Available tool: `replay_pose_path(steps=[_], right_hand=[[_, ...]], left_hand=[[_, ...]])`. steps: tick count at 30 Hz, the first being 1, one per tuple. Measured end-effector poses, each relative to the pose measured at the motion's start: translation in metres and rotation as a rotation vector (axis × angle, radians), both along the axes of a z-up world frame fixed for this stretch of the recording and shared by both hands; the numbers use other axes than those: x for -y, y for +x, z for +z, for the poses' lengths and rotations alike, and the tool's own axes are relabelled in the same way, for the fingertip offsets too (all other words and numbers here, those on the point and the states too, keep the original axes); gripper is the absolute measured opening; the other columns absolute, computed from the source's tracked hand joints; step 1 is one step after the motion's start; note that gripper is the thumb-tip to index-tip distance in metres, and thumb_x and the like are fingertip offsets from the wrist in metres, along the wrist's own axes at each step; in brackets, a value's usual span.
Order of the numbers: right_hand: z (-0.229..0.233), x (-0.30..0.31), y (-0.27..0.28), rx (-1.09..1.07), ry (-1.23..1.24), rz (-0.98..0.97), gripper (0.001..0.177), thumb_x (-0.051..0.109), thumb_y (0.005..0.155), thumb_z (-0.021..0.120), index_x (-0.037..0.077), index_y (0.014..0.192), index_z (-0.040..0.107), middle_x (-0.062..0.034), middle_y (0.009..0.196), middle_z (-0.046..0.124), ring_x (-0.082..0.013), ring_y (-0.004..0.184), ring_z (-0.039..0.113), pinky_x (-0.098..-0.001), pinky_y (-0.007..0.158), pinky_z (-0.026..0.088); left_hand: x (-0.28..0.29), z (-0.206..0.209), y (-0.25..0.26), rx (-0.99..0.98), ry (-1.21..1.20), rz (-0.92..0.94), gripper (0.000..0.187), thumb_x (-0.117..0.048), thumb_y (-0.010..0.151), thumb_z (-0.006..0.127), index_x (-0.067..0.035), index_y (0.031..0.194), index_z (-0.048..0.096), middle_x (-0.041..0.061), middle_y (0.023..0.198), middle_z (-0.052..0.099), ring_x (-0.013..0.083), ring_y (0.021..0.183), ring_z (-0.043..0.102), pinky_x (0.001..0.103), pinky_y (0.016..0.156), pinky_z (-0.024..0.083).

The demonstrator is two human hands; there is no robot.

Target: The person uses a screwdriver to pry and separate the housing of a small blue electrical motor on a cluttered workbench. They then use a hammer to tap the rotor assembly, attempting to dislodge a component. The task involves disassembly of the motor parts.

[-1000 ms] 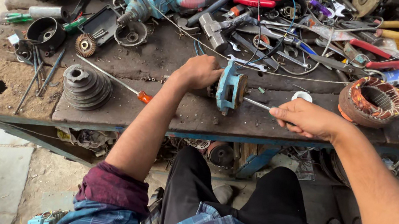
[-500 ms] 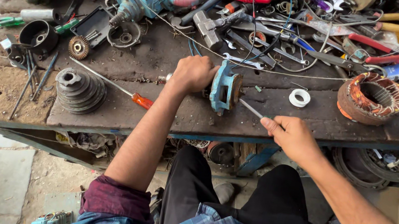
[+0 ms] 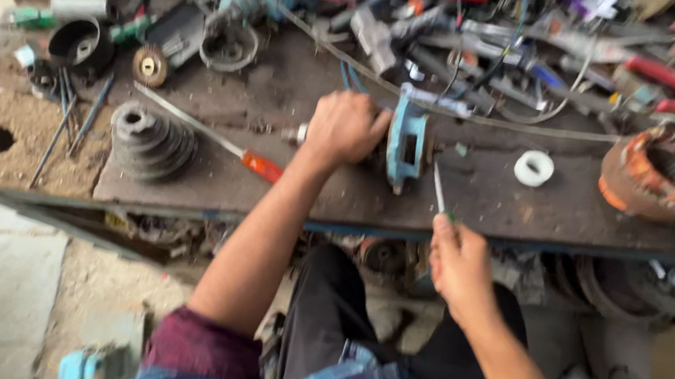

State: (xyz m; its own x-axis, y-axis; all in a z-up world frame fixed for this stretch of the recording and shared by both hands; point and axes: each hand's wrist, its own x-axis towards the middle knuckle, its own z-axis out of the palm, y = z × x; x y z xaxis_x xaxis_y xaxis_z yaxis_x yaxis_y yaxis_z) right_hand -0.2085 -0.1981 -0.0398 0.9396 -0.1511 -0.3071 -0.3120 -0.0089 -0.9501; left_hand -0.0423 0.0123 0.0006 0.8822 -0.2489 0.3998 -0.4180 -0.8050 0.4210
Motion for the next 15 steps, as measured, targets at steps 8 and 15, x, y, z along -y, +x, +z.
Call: replay_pose_path(steps=[8,15], right_hand=[[0.008,0.037,-0.005,-0.074,-0.061,0.173,0.043,0.039,0.102,0.053,0.005,0.076,0.051,0.0005,0.051,0.041,-0.0078,0.036,0.033,-0.0263,0.033,0.025],[0.013,0.043,-0.002,-0.081,-0.045,0.206,0.044,0.041,0.102,0.054,0.004,0.077,0.052,0.0003,0.054,0.042,-0.0071,0.038,0.031,-0.0255,0.034,0.025]], left_hand=[[-0.005,-0.002,0.010,-0.089,-0.023,-0.074,0.040,-0.041,0.090,0.059,-0.007,0.080,0.078,0.025,0.077,0.069,0.0452,0.076,0.068,0.054,0.075,0.054],[-0.003,0.003,0.001,-0.094,-0.012,-0.081,0.036,-0.038,0.093,0.058,-0.009,0.088,0.078,0.023,0.080,0.070,0.0442,0.079,0.068,0.054,0.076,0.053]])
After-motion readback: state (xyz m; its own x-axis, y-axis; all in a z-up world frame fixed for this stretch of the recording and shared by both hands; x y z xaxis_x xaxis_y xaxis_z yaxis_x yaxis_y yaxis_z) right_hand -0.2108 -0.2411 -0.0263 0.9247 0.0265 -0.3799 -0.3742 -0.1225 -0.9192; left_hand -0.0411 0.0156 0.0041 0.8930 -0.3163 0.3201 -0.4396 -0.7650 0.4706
